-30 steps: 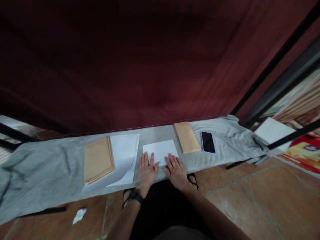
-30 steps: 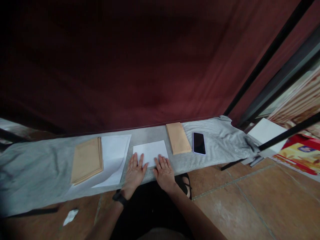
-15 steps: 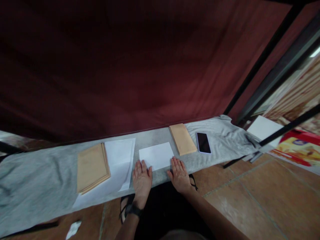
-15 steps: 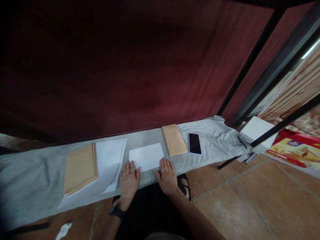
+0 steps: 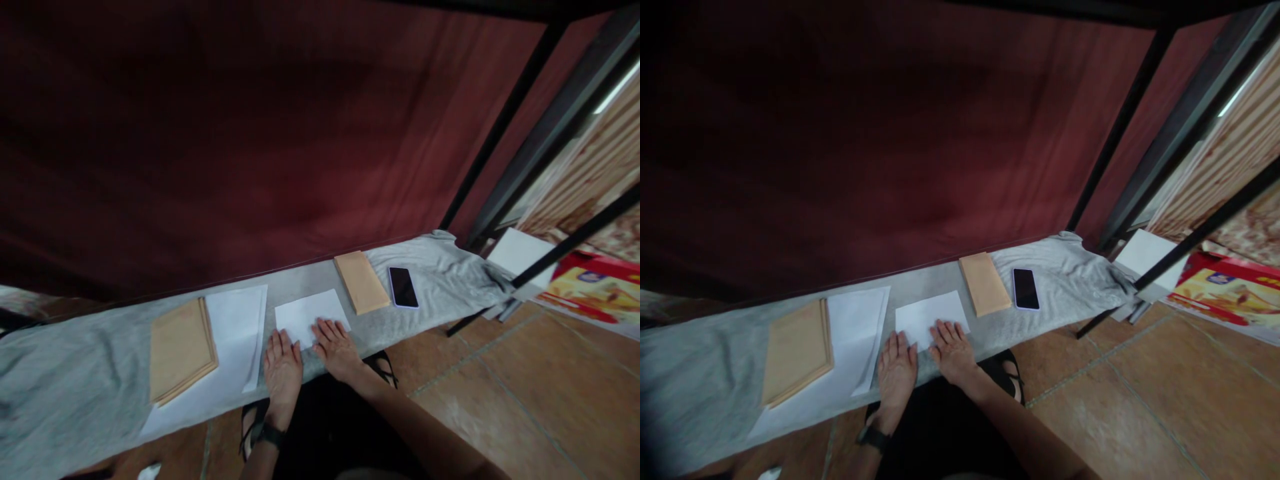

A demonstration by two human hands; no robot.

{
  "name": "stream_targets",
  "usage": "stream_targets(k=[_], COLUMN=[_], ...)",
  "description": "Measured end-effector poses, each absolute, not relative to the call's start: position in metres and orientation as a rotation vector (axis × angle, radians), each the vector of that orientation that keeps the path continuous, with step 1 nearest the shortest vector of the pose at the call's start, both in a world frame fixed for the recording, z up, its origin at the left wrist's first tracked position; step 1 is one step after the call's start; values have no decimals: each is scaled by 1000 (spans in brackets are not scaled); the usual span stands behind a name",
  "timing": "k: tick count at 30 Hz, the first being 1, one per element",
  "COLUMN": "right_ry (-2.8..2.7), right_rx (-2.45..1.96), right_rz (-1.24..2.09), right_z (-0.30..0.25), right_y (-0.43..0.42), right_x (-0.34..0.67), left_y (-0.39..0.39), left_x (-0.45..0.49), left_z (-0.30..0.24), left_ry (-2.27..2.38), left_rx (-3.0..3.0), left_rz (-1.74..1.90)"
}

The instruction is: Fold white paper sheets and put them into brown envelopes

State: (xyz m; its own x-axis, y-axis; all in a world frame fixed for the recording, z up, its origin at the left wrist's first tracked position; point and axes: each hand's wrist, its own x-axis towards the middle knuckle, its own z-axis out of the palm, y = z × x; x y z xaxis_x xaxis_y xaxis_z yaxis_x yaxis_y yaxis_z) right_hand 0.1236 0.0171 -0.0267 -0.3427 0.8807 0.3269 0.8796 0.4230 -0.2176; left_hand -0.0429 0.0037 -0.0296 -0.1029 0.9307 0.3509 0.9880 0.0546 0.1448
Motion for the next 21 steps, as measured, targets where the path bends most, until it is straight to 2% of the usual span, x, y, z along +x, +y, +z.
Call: stream_targets(k=[13,21], right_ry=[-2130,-2133], right_rx=[-1682,-1686], right_rz=[-144,-183], right_z=[-42,-41], right_y=[23,22], right_x=[127,125], left_y=[19,38], left_x=[-61,-73], left_z=[-26,-26], left_ry=[-2348,-2627], left_rx=[-1995,-1919], left_rz=[-664,-989])
